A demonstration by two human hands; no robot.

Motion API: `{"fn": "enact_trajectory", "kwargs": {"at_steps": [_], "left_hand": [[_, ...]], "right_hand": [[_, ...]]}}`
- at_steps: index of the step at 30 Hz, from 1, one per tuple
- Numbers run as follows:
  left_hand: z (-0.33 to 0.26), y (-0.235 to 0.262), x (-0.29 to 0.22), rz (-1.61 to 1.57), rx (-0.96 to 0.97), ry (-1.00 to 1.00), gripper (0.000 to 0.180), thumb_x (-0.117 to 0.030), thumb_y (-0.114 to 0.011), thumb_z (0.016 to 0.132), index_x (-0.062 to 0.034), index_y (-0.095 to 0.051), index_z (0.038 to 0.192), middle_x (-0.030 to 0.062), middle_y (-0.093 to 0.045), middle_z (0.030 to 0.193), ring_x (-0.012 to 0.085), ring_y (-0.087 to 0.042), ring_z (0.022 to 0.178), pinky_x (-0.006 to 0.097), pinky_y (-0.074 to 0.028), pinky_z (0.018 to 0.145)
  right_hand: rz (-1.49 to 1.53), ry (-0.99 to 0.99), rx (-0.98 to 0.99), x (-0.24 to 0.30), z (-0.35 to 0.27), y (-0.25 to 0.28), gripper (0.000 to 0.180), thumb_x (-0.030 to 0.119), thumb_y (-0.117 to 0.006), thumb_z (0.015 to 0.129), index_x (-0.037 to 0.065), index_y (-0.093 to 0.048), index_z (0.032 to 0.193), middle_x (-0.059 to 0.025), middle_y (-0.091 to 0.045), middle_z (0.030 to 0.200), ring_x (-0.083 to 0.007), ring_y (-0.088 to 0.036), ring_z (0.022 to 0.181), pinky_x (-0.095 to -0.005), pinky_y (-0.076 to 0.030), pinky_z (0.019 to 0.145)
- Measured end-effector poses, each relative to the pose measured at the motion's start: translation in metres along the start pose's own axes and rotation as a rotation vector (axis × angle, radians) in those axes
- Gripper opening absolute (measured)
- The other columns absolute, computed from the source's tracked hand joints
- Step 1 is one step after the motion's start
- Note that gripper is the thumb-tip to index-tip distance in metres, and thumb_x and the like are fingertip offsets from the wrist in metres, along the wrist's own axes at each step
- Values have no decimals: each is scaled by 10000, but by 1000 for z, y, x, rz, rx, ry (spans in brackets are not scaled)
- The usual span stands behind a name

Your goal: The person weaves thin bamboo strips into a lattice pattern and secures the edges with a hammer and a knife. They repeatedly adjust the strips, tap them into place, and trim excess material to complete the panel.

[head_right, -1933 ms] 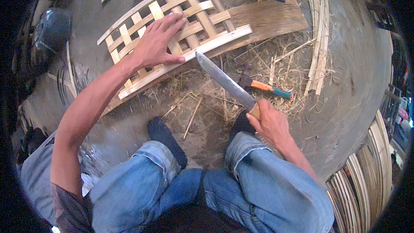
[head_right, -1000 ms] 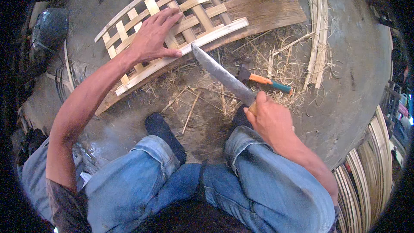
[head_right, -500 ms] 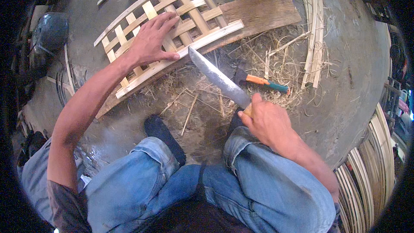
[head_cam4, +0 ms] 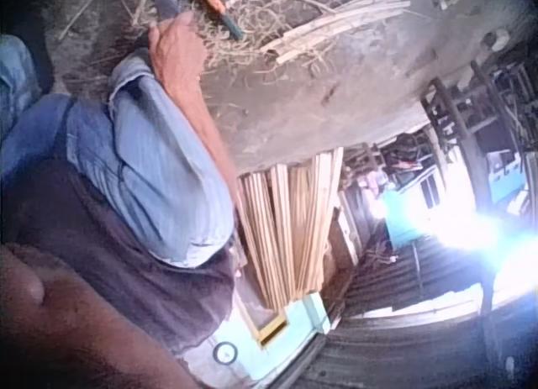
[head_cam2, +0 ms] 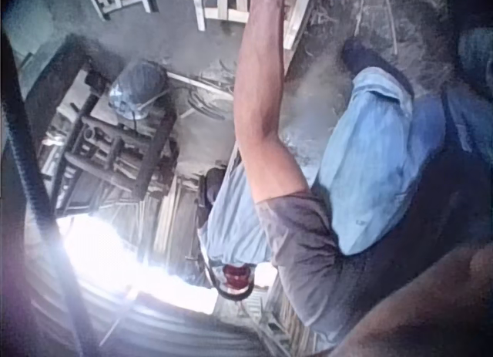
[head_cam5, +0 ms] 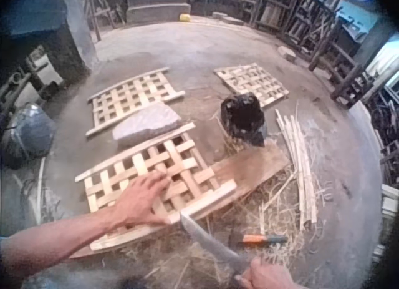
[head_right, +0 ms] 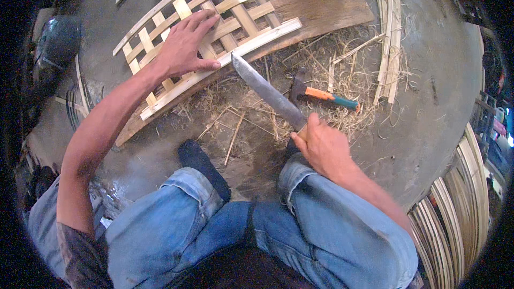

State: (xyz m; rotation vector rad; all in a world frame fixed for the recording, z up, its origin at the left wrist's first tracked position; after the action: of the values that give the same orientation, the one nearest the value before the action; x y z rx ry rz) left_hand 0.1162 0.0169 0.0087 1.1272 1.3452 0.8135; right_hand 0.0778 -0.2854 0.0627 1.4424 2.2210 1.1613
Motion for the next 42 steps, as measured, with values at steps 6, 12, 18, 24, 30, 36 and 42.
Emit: {"fn": "enact_trajectory", "kwargs": {"at_steps": [6, 12, 18, 24, 30, 36, 42], "left_hand": [[0, 1, -1, -3, -41, -25, 1102, -756, -698, 653, -129, -336, 1484, 106, -325, 1523, 352, -305, 1409, 515, -278, 1169], [-2, 1, -1, -7, -58, -17, 1062, -698, -726, 672, -133, -335, 1482, 106, -331, 1514, 363, -336, 1388, 518, -304, 1141], [0, 2, 2, -35, -50, -26, 1075, -670, -756, 658, -135, -329, 1487, 111, -326, 1515, 372, -343, 1381, 521, -311, 1131], [-2, 4, 3, -50, -14, -53, 1182, -691, -793, 563, -135, -324, 1495, 119, -322, 1522, 373, -345, 1383, 532, -320, 1124], [0, 3, 3, -67, 33, -19, 1186, -718, -790, 560, -138, -341, 1492, 80, -297, 1542, 339, -320, 1402, 536, -309, 1152], [-1, 7, 3, -51, 2, -30, 1177, -691, -801, 561, -138, -337, 1491, 94, -311, 1532, 349, -324, 1399, 526, -307, 1148], [-2, 6, 5, -51, -16, -32, 1185, -637, -827, 544, -144, -326, 1498, 105, -327, 1524, 350, -338, 1392, 525, -311, 1129]], "right_hand": [[227, -4, 41, -3, 6, -42, 481, 404, -616, 921, -28, -434, 1029, -259, -627, 727, -455, -641, 704, -536, -501, 631], [490, 86, 96, 6, 6, -57, 499, 423, -617, 918, -26, -433, 1037, -262, -630, 763, -451, -647, 734, -527, -501, 643], [178, -50, 36, 1, 15, -33, 477, 429, -595, 925, -16, -454, 1023, -264, -637, 763, -456, -650, 745, -541, -509, 662], [496, 101, 100, 5, 22, -57, 489, 423, -606, 912, -44, -485, 994, -263, -603, 738, -450, -619, 743, -521, -468, 686], [824, 91, 255, 4, 22, -86, 460, 406, -588, 915, -36, -504, 1009, -254, -599, 778, -413, -613, 748, -502, -454, 701], [395, -15, 107, -4, 24, -54, 470, 415, -585, 926, -35, -499, 1029, -282, -608, 809, -465, -622, 819, -504, -465, 714], [907, 48, 249, 11, 19, -91, 435, 422, -558, 925, -11, -526, 963, -169, -575, 754, -248, -565, 714, -408, -457, 675]]}}
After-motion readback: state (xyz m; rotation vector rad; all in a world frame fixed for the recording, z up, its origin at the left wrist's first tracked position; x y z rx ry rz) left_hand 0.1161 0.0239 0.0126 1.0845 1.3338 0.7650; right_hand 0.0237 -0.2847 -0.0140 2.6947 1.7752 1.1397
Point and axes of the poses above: each hand's wrist, its own z-axis towards the middle knuckle, its own y-axis out of the back of the hand, x = y × z, the point moved 9 cm from there along z, towards the middle knuckle
